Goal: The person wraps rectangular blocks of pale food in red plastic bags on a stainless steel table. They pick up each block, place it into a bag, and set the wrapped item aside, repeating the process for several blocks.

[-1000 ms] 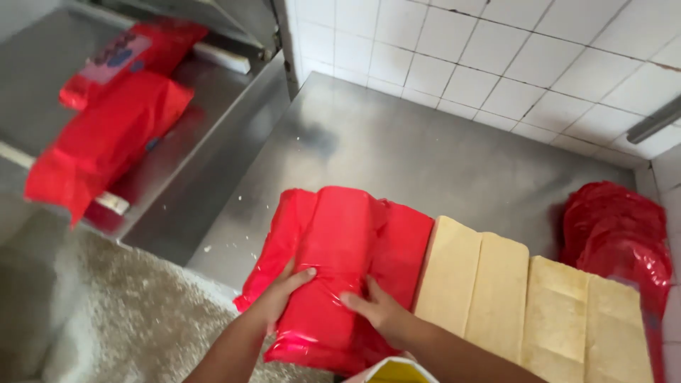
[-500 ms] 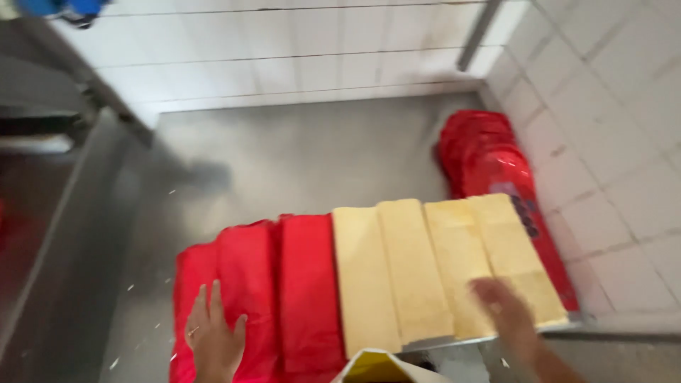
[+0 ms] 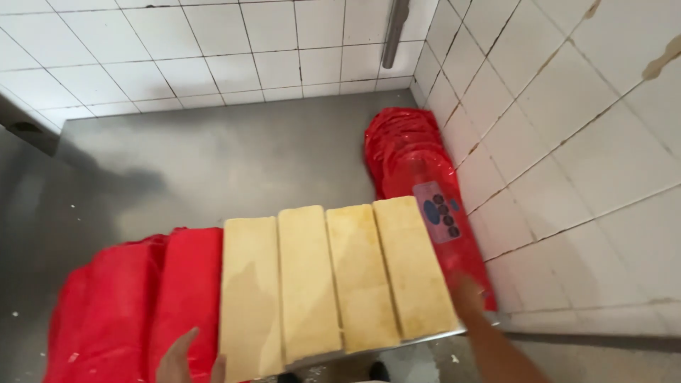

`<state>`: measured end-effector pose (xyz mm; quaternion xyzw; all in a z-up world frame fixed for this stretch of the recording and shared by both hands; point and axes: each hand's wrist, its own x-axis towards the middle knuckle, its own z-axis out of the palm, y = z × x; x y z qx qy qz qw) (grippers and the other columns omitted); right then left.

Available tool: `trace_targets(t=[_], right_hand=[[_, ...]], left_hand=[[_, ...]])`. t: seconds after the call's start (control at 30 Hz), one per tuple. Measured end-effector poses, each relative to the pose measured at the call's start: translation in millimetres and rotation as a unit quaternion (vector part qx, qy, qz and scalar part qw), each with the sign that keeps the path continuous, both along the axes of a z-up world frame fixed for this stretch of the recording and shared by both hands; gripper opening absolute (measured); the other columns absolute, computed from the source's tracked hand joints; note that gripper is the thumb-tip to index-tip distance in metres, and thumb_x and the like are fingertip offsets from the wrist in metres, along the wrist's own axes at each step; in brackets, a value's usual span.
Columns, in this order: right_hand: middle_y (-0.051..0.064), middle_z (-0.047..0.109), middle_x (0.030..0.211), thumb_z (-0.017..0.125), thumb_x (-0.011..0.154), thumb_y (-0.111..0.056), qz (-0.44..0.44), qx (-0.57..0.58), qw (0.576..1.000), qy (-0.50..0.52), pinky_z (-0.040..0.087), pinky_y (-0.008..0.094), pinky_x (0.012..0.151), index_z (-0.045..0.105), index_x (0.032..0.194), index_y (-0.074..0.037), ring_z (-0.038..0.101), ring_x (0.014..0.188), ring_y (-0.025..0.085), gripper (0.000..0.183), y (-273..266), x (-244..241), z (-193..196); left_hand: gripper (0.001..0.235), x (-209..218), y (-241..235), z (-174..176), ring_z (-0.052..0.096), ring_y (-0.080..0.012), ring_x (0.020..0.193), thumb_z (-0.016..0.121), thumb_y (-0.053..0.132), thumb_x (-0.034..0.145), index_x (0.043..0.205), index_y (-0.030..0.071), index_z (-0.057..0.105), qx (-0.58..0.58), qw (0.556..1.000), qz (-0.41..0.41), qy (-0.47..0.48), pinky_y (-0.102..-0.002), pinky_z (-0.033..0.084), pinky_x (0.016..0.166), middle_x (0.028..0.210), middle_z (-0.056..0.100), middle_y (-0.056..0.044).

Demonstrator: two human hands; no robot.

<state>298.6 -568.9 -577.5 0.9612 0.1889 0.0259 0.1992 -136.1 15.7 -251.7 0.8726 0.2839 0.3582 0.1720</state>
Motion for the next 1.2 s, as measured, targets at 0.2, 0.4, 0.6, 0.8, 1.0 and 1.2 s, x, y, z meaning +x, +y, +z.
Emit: trace_targets(t=[0.2,0.4,0.6,0.8,1.0,1.2], right_hand=[[0.013,0.074,0.124,0.049,0.095,-0.036,-0.237,0.233,0.892,0.306,0.056,0.052,0.096,0.069,0.128,-0.022,0.069,0.118,0.036,0.041,71.3,-17.6,171.8],[0.017,0.073,0.098,0.067,0.096,-0.012,-0.287,0.716,0.582,0.257,0.057,0.041,0.076,0.069,0.110,-0.006,0.069,0.085,0.029,0.016,80.3,-1.9,363.1],[0.017,0.072,0.100,0.068,0.090,-0.008,-0.274,0.785,0.416,0.368,0.057,0.041,0.060,0.069,0.113,-0.012,0.071,0.078,0.036,0.024,126.1,-91.6,403.5],[0.016,0.065,0.088,0.058,0.096,0.003,-0.187,0.803,0.331,0.459,0.053,0.038,0.071,0.057,0.086,-0.004,0.062,0.078,0.029,0.012,138.6,-162.0,418.8],[0.015,0.059,0.138,0.061,0.089,-0.002,0.014,0.826,0.471,0.308,0.061,0.038,0.088,0.050,0.133,-0.007,0.062,0.121,0.027,0.045,67.3,-154.5,443.9],[-0.002,0.056,0.127,0.081,0.054,-0.008,0.135,0.375,0.860,0.318,0.056,0.036,0.083,0.073,0.099,-0.028,0.068,0.105,0.021,0.050,45.5,-160.6,425.1]], left_hand=[[0.077,13.0,-70.0,20.0,0.071,-0.0352,0.111,0.084,0.027,0.068,0.140,0.011,0.064,-0.288,0.949,0.043,0.118,-0.043,0.062,0.092,0.129,0.071,-0.012],[0.057,67.3,-186.4,148.6,0.060,-0.0233,0.131,0.073,0.022,0.084,0.139,0.026,0.059,-0.437,0.887,0.002,0.149,-0.041,0.070,0.077,0.146,0.059,0.003],[0.094,141.1,-260.9,161.2,0.052,-0.0257,0.141,0.082,0.041,0.080,0.159,0.025,0.034,-0.472,0.780,-0.313,0.264,-0.043,0.045,0.114,0.159,0.050,-0.002],[0.106,155.1,-307.1,150.2,0.069,-0.0144,0.123,0.080,0.025,0.073,0.161,0.020,0.023,-0.460,0.808,-0.259,0.260,-0.034,0.058,0.093,0.144,0.065,0.004],[0.013,147.2,-311.5,95.7,0.069,-0.0351,0.075,0.057,0.025,0.086,0.091,0.018,0.067,-0.210,0.862,-0.325,0.327,-0.048,0.047,0.063,0.083,0.075,-0.008],[0.038,159.0,-340.4,121.4,0.066,-0.0435,0.082,0.075,0.038,0.083,0.101,0.009,0.057,-0.107,0.817,-0.488,0.287,-0.054,0.048,0.063,0.097,0.072,-0.017]])
